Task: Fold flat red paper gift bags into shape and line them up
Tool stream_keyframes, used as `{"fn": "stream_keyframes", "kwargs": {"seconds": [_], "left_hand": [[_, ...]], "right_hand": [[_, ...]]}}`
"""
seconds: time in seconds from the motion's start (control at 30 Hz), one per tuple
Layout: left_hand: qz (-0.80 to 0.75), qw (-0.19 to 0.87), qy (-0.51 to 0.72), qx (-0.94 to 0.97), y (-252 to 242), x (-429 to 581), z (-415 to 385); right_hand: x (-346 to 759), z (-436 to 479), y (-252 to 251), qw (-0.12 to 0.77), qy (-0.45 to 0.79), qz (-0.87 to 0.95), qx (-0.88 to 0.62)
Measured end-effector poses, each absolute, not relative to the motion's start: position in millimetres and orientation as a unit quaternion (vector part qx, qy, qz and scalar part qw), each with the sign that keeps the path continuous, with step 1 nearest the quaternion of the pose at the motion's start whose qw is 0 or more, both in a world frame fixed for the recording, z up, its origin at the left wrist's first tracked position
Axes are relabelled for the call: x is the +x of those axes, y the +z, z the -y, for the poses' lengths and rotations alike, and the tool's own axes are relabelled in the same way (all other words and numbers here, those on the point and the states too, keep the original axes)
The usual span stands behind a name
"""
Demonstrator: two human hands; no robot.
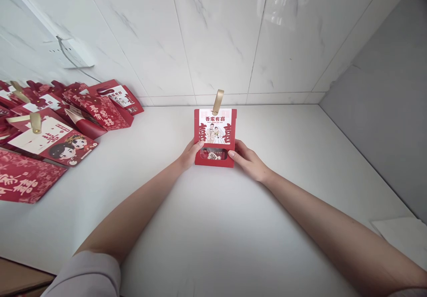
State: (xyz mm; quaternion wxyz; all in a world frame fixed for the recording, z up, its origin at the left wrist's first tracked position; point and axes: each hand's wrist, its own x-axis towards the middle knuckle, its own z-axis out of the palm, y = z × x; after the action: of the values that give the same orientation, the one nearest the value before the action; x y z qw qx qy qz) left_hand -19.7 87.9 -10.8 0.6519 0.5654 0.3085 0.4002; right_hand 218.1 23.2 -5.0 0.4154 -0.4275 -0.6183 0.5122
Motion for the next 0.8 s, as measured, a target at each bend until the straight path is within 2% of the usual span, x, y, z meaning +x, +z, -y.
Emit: {"fn": "stream_keyframes", "kwargs": {"seconds": [0.8], "left_hand": [[-0.311,0.643,0.402,0.573,-15.1,-20.5,-89.4]], "right_hand": [[217.4,-21.9,-3.3,0.414,0.512,0.616,-0.432]]}}
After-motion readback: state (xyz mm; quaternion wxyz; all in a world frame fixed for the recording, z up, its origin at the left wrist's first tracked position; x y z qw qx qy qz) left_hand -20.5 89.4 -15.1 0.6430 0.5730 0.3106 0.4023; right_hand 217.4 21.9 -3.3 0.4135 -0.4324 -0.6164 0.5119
